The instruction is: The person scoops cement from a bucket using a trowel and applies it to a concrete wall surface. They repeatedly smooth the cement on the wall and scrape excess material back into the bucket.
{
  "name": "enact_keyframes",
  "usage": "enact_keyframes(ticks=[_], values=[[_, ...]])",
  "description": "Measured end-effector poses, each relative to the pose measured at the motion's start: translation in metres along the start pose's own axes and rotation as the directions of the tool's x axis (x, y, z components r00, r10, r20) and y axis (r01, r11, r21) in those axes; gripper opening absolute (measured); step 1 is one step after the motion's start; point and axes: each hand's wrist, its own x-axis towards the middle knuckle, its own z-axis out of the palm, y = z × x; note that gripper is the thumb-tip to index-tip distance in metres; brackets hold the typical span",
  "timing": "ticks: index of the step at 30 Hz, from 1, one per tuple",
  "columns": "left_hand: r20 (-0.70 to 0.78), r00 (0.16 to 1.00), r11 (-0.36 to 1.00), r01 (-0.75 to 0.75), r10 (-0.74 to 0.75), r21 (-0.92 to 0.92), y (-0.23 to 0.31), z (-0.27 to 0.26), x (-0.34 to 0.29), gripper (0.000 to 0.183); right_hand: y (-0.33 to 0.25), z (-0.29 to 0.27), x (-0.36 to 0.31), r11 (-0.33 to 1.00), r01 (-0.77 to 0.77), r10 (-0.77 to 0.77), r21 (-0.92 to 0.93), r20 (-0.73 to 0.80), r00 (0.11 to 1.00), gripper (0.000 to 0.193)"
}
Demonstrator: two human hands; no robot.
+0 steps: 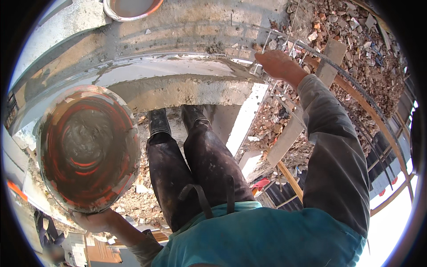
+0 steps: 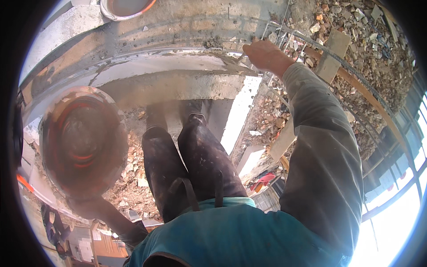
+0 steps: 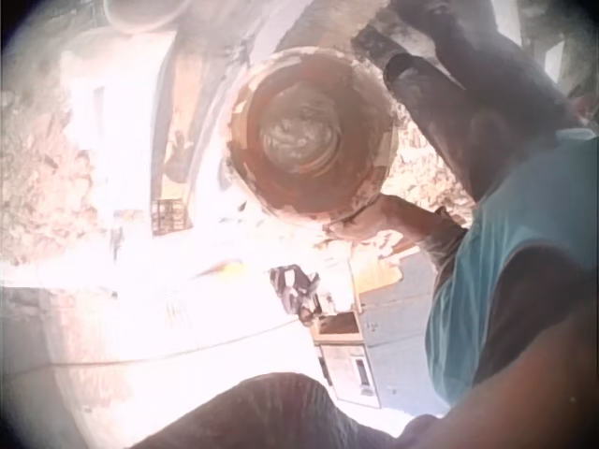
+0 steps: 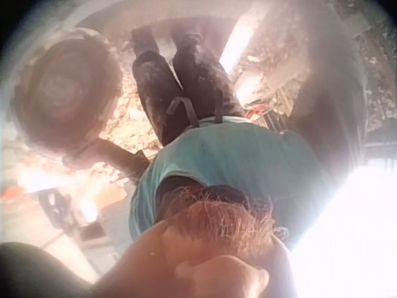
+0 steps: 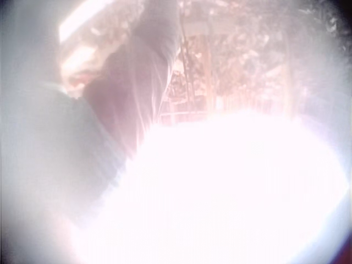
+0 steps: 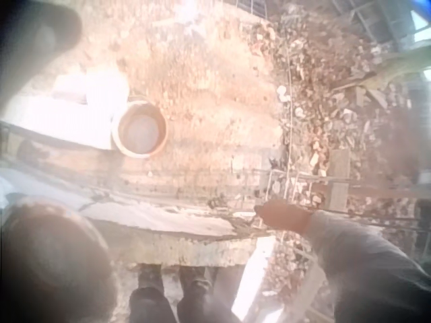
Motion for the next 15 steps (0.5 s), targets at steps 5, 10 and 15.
enact_keyframes(ticks=[5,10,15], values=[[0.035,0.995,0.995,-0.092,0.091,0.03,0.008,0.003,0.002,0.035,0.02,0.06,0.014,0.989,0.032,0.006,-0.142,0.26,0.965,0.015],[0.073,0.98,0.961,-0.197,0.186,0.192,0.013,0.001,0.001,0.035,-0.01,-0.004,-0.005,0.999,0.025,-0.025,0.03,0.006,1.0,0.018],[0.102,0.994,0.989,-0.045,0.031,0.14,0.02,-0.006,0.0,0.035,0.021,0.019,-0.023,0.994,-0.099,0.106,-0.049,0.187,0.977,0.02]])
